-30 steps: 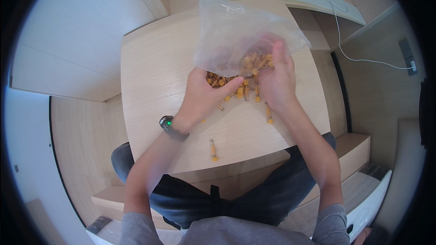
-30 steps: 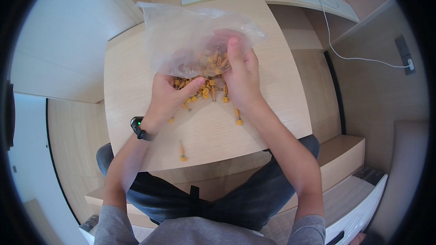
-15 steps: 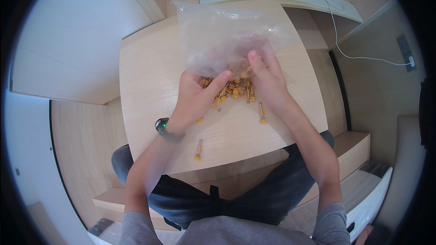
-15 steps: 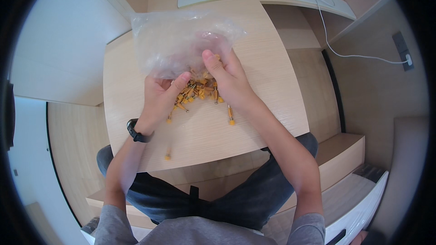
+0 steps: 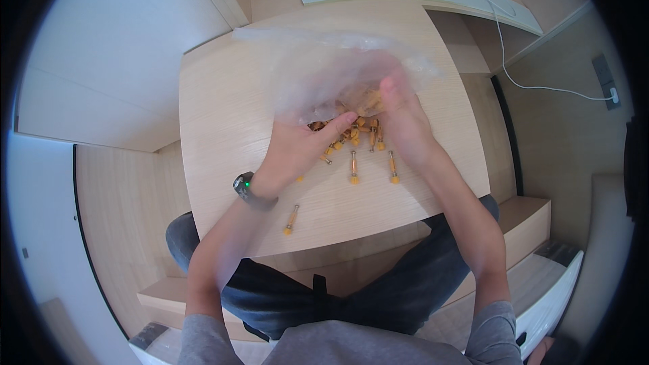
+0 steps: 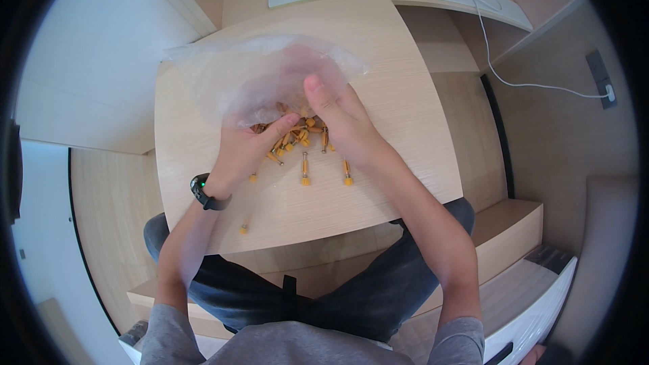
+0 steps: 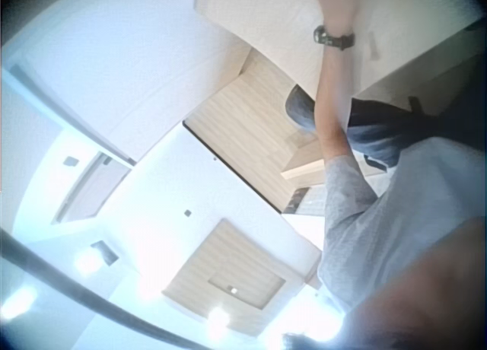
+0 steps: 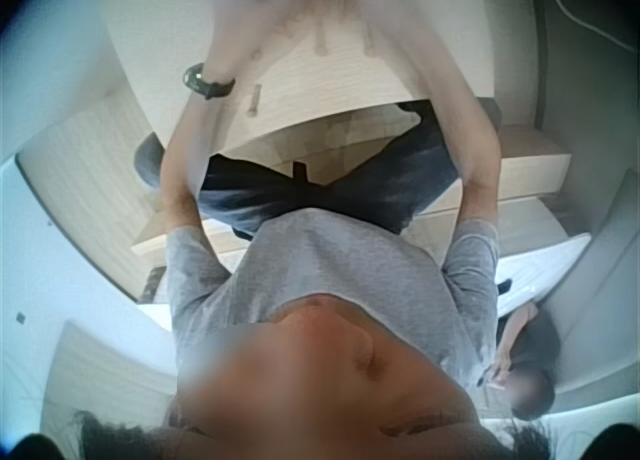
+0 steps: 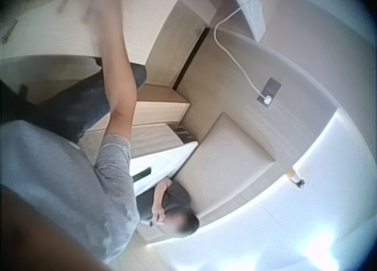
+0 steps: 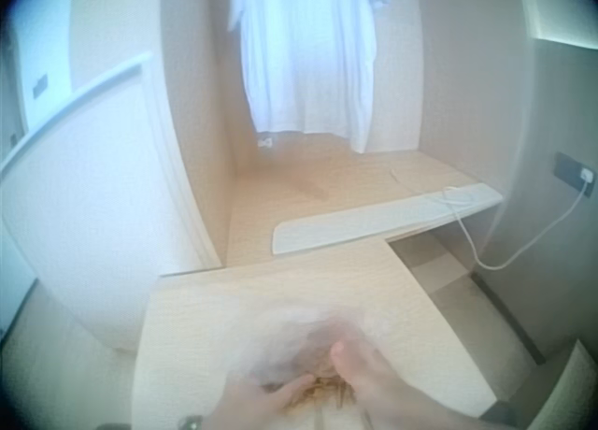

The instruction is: The person pours small yellow cylindrical components from a plastic bag onto a wooden desk. They then pick up the components one by one, separate the yellow plastic caps from the metal bodies, and arrange the metal bodies into a neat rectangular grid on the table surface.

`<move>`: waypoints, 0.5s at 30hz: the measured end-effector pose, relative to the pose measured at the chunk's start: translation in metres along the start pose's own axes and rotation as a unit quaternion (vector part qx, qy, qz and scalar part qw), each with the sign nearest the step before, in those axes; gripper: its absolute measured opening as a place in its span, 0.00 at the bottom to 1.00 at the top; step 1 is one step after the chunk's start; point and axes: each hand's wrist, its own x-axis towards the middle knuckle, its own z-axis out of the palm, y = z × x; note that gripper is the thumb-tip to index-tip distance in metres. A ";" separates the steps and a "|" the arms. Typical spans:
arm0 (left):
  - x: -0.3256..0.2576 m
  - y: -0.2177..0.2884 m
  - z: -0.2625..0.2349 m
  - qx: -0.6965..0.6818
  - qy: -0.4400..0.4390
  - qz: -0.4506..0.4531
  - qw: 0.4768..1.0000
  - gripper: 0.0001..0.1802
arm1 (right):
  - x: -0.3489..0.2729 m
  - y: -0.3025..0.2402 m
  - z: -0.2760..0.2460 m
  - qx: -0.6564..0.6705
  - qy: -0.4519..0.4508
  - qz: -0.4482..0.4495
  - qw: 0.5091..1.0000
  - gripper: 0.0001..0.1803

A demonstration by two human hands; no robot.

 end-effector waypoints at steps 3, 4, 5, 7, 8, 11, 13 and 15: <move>-0.002 0.004 0.001 -0.002 0.030 -0.019 0.999 0.21 | -0.002 -0.007 0.006 -0.018 -0.032 0.007 0.999 0.36; -0.001 0.005 0.002 -0.048 0.060 -0.028 0.997 0.18 | -0.002 -0.011 0.008 -0.018 -0.039 0.012 0.999 0.37; -0.001 0.005 0.004 -0.094 0.089 -0.036 0.991 0.16 | -0.002 -0.011 0.008 -0.030 -0.036 0.008 0.999 0.37; 0.000 0.006 0.003 -0.164 0.122 -0.046 0.978 0.14 | -0.001 -0.012 0.010 -0.065 -0.022 -0.010 0.998 0.37; 0.002 0.004 0.000 -0.189 0.124 -0.048 0.973 0.13 | 0.000 -0.011 0.011 -0.088 -0.011 -0.024 0.996 0.37; 0.009 -0.004 -0.005 -0.273 0.109 -0.060 0.954 0.12 | 0.007 0.009 -0.006 -0.099 0.012 -0.016 0.995 0.26; 0.009 -0.006 -0.005 -0.293 0.107 -0.065 0.948 0.13 | 0.007 0.009 -0.005 -0.111 0.074 0.025 0.991 0.19; 0.009 -0.004 -0.001 -0.276 0.117 -0.061 0.952 0.14 | 0.007 0.012 -0.005 -0.128 0.105 0.028 0.986 0.15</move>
